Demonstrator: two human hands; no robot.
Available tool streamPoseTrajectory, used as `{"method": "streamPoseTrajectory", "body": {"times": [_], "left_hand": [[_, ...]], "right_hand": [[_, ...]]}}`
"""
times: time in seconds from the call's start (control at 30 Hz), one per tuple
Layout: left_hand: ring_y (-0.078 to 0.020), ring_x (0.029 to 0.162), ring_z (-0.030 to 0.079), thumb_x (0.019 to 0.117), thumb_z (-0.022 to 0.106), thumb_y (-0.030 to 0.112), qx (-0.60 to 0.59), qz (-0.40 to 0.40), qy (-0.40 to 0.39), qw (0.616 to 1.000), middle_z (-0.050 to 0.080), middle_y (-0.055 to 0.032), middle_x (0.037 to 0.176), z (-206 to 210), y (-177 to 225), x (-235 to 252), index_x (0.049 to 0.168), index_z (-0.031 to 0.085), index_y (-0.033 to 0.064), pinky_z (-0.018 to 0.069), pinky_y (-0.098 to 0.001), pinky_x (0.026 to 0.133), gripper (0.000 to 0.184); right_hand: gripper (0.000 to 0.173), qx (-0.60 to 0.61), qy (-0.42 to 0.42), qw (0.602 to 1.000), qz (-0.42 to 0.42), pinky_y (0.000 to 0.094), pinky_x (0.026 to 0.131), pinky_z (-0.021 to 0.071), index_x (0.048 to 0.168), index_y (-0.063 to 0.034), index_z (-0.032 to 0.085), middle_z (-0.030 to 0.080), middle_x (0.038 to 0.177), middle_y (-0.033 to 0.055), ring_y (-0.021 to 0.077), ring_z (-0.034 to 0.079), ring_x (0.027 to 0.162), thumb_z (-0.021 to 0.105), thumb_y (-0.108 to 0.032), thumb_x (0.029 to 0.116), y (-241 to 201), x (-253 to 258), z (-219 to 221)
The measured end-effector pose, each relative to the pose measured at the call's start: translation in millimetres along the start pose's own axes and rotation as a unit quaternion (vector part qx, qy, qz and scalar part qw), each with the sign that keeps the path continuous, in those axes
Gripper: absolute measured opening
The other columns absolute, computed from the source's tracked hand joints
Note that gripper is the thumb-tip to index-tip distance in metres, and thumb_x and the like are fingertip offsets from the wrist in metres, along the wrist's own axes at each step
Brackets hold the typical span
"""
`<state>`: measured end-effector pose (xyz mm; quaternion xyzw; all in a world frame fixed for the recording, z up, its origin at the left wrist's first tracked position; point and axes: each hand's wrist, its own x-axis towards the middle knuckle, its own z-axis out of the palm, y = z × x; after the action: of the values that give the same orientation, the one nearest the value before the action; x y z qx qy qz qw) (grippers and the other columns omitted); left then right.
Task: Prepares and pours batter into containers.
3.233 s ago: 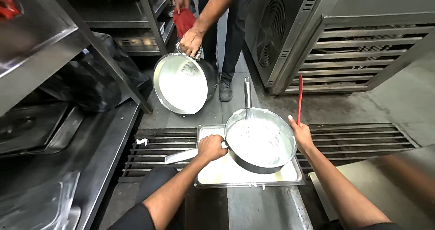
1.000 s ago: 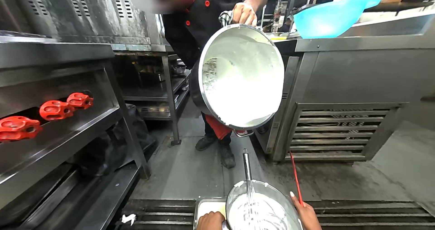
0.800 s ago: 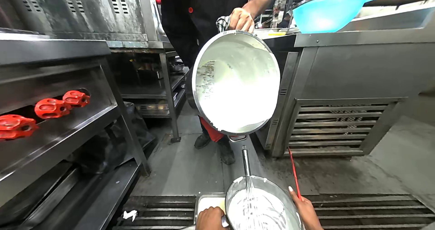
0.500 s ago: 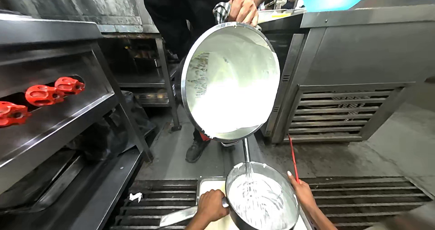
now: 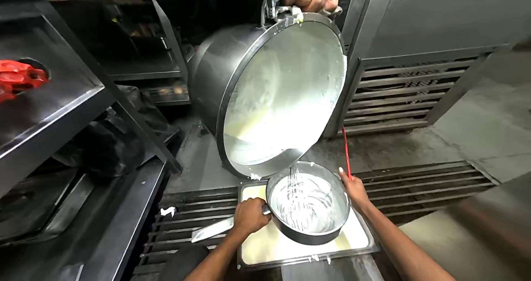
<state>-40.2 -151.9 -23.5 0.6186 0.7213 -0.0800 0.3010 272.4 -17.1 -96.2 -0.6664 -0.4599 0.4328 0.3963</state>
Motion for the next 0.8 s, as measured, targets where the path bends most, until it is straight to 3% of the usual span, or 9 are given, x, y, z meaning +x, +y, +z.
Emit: {"method": "streamPoseTrajectory", "body": {"times": [0.2,0.33,0.43,0.53,0.57,0.7,0.8], "left_hand": [[-0.0362,0.114,0.068,0.0966,0.062,0.042,0.016,-0.013,0.003,1.0,0.073,-0.0181,0.115,0.7,-1.5,-8.4,0.114,0.071,0.0077,0.0508,-0.0602,0.094,0.04],[-0.0365,0.115,0.067,0.0961,0.063,0.043,0.026,-0.022,0.005,0.999,0.072,-0.0178,0.117,5.5,-3.0,-11.9,0.116,0.071,0.0085,0.0497,-0.0599,0.097,0.04],[-0.0382,0.117,0.066,0.0959,0.065,0.042,0.018,-0.024,0.008,1.0,0.072,-0.0191,0.119,9.4,-3.4,-17.8,0.117,0.072,0.0074,0.0478,-0.061,0.1,0.041],[-0.0377,0.117,0.066,0.0965,0.065,0.043,0.014,-0.032,0.009,0.999,0.072,-0.0185,0.118,7.8,-1.0,-21.2,0.118,0.072,0.0074,0.0473,-0.0611,0.1,0.042],[-0.0375,0.117,0.066,0.097,0.064,0.043,0.014,-0.036,0.008,0.999,0.072,-0.0185,0.119,6.9,-0.3,-22.8,0.119,0.071,0.0076,0.0471,-0.0612,0.1,0.043],[-0.0373,0.116,0.067,0.0973,0.064,0.043,0.015,-0.044,0.004,0.999,0.073,-0.018,0.118,4.2,3.1,-23.3,0.121,0.071,0.0082,0.048,-0.0617,0.099,0.043],[-0.0386,0.118,0.066,0.098,0.064,0.043,0.009,-0.057,-0.004,0.998,0.072,-0.0184,0.122,-0.2,6.3,-22.1,0.127,0.069,0.0102,0.0469,-0.0625,0.1,0.045]], "right_hand": [[0.053,0.021,0.003,0.998,0.056,0.0308,0.049,0.0432,0.078,-0.0033,0.057,0.047,0.058,0.0037,0.0136,0.047,0.049,0.046,-0.044,0.1096,-5.7,-9.6,6.2],[0.055,0.045,0.014,0.996,0.082,0.0328,0.054,0.0501,0.081,-0.001,0.061,0.058,0.064,0.0067,0.0154,0.056,0.054,0.042,-0.043,0.1109,-7.7,-12.0,8.2],[0.057,0.029,0.048,0.996,0.066,0.035,0.057,0.0456,0.084,0.0007,0.066,0.063,0.069,0.008,0.0164,0.054,0.056,0.041,-0.042,0.1116,-5.3,-8.4,3.5],[0.056,-0.018,0.07,0.994,0.077,0.0405,0.06,0.0497,0.092,0.0025,0.066,0.061,0.071,0.0107,0.0203,0.056,0.058,0.042,-0.044,0.111,-5.1,-10.9,-13.5],[0.054,-0.018,0.072,0.993,0.094,0.0382,0.057,0.0513,0.094,0.0012,0.064,0.058,0.07,0.0087,0.0185,0.056,0.056,0.041,-0.045,0.1107,-7.6,-17.2,-18.9],[0.051,0.017,0.085,0.991,0.101,0.0275,0.042,0.0374,0.084,-0.0039,0.058,0.044,0.058,0.0015,0.0106,0.039,0.042,0.045,-0.046,0.1095,-36.4,-52.4,-35.7],[0.05,0.106,0.058,0.988,0.099,0.0216,0.038,0.0323,0.077,-0.0086,0.051,0.037,0.052,-0.0029,0.0065,0.033,0.038,0.041,-0.044,0.111,-66.1,-92.3,-41.1]]}}
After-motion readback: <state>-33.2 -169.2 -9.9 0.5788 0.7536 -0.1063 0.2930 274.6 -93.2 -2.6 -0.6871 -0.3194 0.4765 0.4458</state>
